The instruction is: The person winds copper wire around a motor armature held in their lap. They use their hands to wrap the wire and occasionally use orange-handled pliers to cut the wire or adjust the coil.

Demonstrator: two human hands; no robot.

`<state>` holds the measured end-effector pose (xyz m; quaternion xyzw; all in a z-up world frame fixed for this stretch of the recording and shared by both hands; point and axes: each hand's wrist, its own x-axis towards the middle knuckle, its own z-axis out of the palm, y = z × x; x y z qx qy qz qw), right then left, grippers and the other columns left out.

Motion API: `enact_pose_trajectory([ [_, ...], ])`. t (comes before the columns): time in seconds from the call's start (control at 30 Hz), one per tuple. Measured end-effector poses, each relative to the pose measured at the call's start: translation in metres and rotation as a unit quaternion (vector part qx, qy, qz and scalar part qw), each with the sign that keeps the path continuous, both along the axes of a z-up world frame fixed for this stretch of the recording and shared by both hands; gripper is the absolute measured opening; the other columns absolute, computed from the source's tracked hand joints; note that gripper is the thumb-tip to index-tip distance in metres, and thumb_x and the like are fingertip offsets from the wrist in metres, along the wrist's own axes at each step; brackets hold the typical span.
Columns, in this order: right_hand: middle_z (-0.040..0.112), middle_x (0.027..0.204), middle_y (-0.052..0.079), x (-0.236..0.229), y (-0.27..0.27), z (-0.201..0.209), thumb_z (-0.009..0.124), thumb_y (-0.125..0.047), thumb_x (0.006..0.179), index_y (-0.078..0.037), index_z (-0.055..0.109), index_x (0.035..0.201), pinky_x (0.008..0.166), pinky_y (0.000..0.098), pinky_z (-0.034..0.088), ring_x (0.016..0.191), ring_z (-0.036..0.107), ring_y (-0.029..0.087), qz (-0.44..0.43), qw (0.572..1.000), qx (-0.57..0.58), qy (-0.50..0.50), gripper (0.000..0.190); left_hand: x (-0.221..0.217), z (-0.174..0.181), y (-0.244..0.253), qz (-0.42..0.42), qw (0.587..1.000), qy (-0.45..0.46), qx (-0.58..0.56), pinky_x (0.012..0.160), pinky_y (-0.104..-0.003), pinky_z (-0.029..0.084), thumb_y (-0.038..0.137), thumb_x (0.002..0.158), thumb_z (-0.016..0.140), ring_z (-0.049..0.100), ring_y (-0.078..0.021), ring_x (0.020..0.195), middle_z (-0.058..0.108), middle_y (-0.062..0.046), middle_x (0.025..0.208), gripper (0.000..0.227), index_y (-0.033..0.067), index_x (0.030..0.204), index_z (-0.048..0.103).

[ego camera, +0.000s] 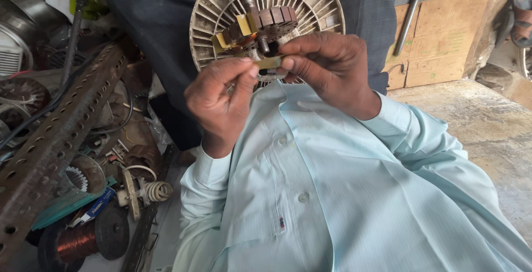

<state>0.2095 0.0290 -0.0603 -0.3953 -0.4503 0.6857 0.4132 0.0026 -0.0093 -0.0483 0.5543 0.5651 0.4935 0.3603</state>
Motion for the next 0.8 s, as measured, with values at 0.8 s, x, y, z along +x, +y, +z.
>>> enact_pose_trajectory([
  [0.8, 0.07, 0.128, 0.019, -0.012, 0.017, 0.014, 0.081, -0.011, 0.096, 0.003, 0.053, 0.142, 0.093, 0.0284, 0.063, 0.114, 0.074, 0.025, 0.009, 0.958, 0.233, -0.166, 0.056, 0.014, 0.002, 0.027, -0.039, 0.936, 0.288, 0.197, 0.084, -0.035, 0.064, -0.005, 0.102, 0.073, 0.077, -0.0293, 0.102, 0.075, -0.017, 0.112, 0.036, -0.0038, 0.133, 0.054],
])
